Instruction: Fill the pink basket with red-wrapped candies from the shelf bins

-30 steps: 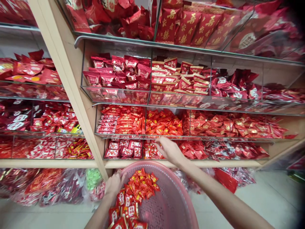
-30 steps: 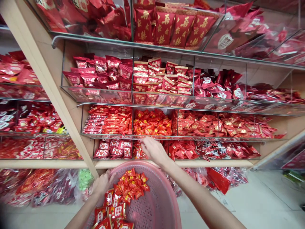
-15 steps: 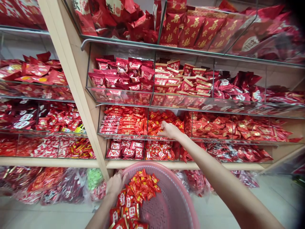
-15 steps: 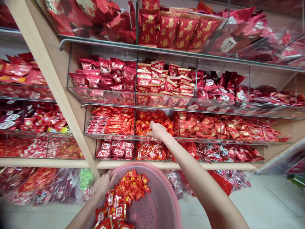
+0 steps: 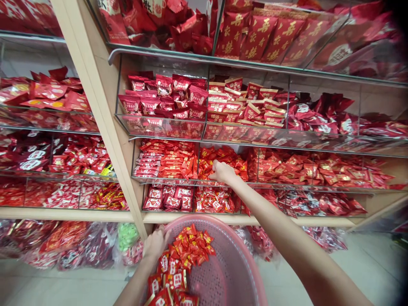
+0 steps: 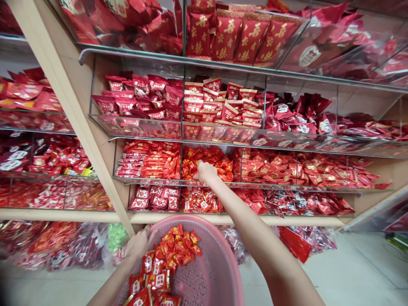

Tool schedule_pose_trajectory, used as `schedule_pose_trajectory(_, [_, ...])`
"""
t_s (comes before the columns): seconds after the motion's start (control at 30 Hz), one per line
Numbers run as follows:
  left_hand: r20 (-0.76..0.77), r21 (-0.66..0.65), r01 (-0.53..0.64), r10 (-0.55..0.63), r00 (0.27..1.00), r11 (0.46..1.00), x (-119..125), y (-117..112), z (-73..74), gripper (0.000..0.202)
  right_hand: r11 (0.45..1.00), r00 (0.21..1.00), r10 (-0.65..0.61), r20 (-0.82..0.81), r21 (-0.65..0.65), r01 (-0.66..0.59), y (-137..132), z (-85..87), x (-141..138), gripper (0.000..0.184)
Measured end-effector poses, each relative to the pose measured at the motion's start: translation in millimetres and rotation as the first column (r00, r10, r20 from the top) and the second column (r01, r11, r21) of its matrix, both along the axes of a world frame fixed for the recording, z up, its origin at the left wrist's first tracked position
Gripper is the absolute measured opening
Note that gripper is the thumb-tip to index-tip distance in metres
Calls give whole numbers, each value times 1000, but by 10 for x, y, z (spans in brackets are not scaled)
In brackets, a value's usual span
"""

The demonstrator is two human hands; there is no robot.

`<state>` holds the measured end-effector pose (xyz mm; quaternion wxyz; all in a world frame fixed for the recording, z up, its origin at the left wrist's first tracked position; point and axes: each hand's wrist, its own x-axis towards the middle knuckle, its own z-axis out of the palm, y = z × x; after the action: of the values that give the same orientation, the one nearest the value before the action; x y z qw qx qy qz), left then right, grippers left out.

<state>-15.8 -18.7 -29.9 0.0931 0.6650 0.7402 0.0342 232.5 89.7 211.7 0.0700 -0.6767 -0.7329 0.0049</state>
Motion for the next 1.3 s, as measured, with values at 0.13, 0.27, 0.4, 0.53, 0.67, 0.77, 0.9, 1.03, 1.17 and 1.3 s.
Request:
schedule_pose_trajectory(0.13, [-1,10,-7,7,1000,1000,-4,0,-15,50,1000,1000,-19,6,-12,19,0,-2,-31,33])
schedule_pose_trajectory(0.27, [7,0,-19,19,1000,1000,1,-1,-10,51,1000,1000,-28,-14,6,28,-6,-35,5,33])
schedule_pose_trajectory(0.4, [-9,-20,-19,19,1000,1000,6,-2,0,51,999,998,-23,-61,33,25,-20,-40,71,32])
schedule_pose_trajectory(0.53, [-24,-23,-23,23,999,999,2,1,-7,53,993,991,26,-132,116,-10,-113,64,177,28])
schedule_pose_trajectory(0.67, [-14,-21,-11,10,1000,1000,-1,4,-10,53,968,944,151,-292,238,-81,-464,185,304,24])
schedule_pose_trajectory(0.77, [-14,-20,-18,18,1000,1000,6,4,-6,51,946,847,296,-442,258,-196,-799,9,339,20])
schedule_pose_trajectory(0.9, [-21,-6,-20,20,1000,1000,17,-5,8,50,935,728,338,-596,121,-334,-1001,-816,261,13])
schedule_pose_trajectory(1.03, [-12,-10,-4,4,1000,1000,16,-18,27,49,934,807,263,-528,-68,-349,-938,-1804,155,12])
schedule_pose_trajectory(1.17, [-3,-4,-4,4,1000,1000,14,-26,42,47,935,928,237,-289,-193,-299,-876,-2253,80,26])
schedule_pose_trajectory(1.3, [10,2,0,0,1000,1000,13,-26,47,48,911,937,324,-134,-225,-347,-883,-2252,-12,41])
